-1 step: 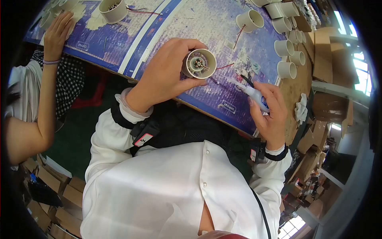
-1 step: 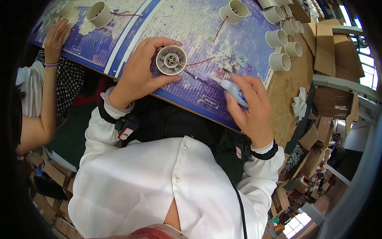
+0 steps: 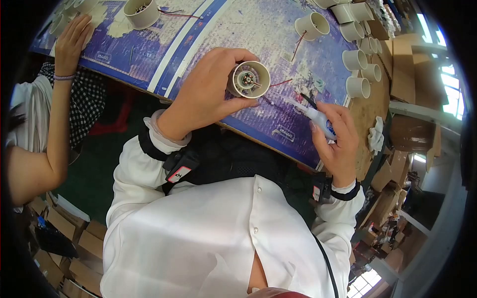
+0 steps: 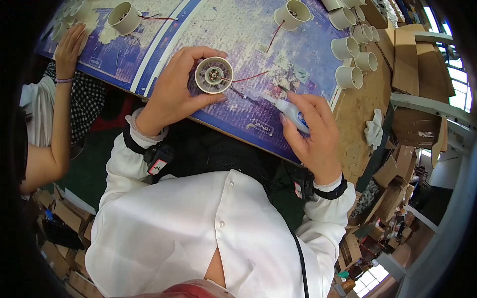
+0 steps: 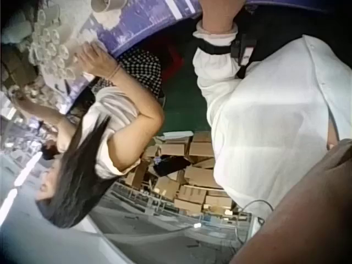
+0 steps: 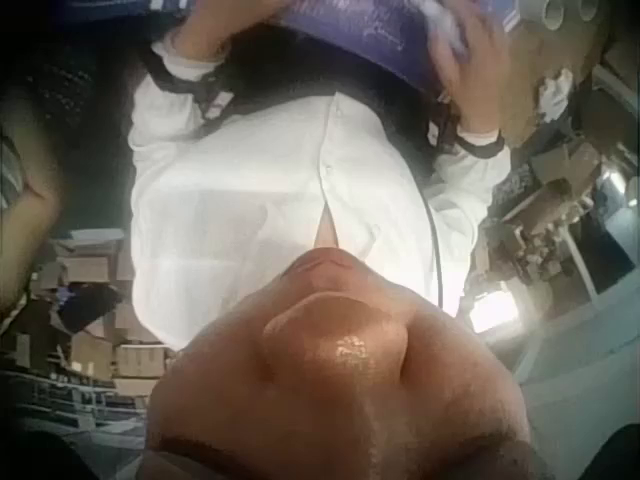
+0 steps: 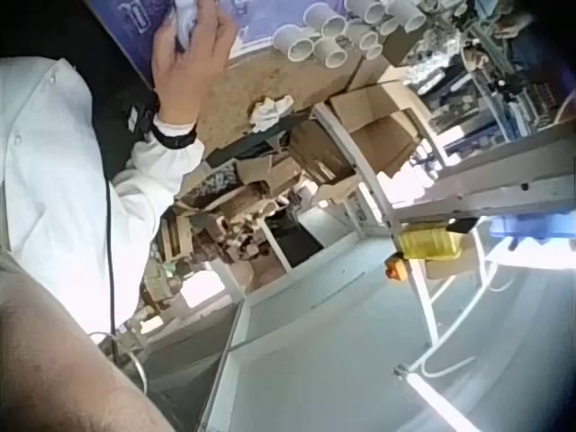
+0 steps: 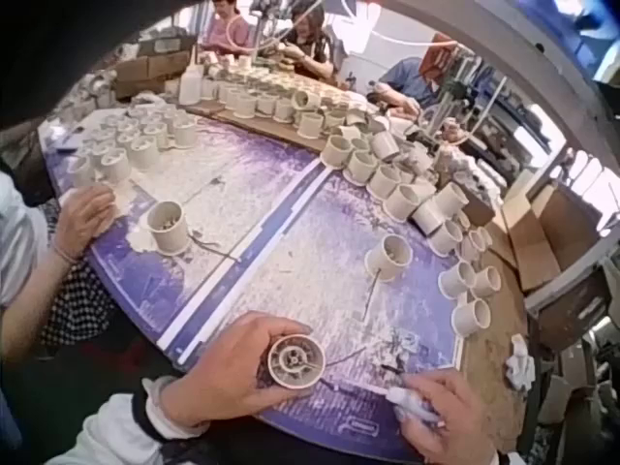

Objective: The person applies glue to a plastic housing, uses tweezers to position and press the wires into place, and then sets the housing down to repeat the process with another unit.

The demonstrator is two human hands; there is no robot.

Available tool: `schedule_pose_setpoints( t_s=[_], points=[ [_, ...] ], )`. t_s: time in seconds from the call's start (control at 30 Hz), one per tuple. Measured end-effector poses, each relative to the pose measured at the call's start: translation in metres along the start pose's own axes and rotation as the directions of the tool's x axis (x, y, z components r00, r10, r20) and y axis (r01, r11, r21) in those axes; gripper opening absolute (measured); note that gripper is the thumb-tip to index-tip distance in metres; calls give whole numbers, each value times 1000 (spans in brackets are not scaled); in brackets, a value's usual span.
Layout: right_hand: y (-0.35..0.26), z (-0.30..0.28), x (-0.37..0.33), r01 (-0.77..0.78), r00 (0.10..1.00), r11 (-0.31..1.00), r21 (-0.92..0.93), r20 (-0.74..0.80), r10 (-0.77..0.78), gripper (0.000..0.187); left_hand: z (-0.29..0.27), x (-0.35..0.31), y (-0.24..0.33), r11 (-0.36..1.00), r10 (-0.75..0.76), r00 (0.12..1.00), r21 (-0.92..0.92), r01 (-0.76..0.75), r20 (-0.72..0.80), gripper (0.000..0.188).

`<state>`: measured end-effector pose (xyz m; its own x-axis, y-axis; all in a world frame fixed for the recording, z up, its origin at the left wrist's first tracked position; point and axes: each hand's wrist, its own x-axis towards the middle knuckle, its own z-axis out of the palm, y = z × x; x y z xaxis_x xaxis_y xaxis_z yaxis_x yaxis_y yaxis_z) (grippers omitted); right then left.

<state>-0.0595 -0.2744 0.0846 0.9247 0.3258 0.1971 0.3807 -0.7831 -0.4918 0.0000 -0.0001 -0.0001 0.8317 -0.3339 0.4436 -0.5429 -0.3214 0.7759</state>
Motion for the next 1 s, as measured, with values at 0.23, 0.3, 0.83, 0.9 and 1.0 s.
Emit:
schedule_pose_setpoints(
  t_s=[0.23,0.3,0.83,0.9,1.0],
  points=[
    [2,0,5,70,997,997,-11,-15,-70,39,2,-1,0,1000,14,1000,3,-14,-16,65],
    [2,0,5,70,997,998,-10,-15,-70,39,2,-1,-1,1000,11,1000,-8,-11,-15,64],
    [1,-2,3,-52,997,997,49,55,49,33,-1,0,0,1000,-7,1000,-14,7,-1,65],
    [2,-1,2,-56,997,997,51,52,53,33,-1,0,1,1000,-6,1000,-9,6,1,65],
    [4,2,4,26,1000,999,38,0,-26,34,-2,0,1,1000,-3,1000,-20,3,1,64]
  ],
)
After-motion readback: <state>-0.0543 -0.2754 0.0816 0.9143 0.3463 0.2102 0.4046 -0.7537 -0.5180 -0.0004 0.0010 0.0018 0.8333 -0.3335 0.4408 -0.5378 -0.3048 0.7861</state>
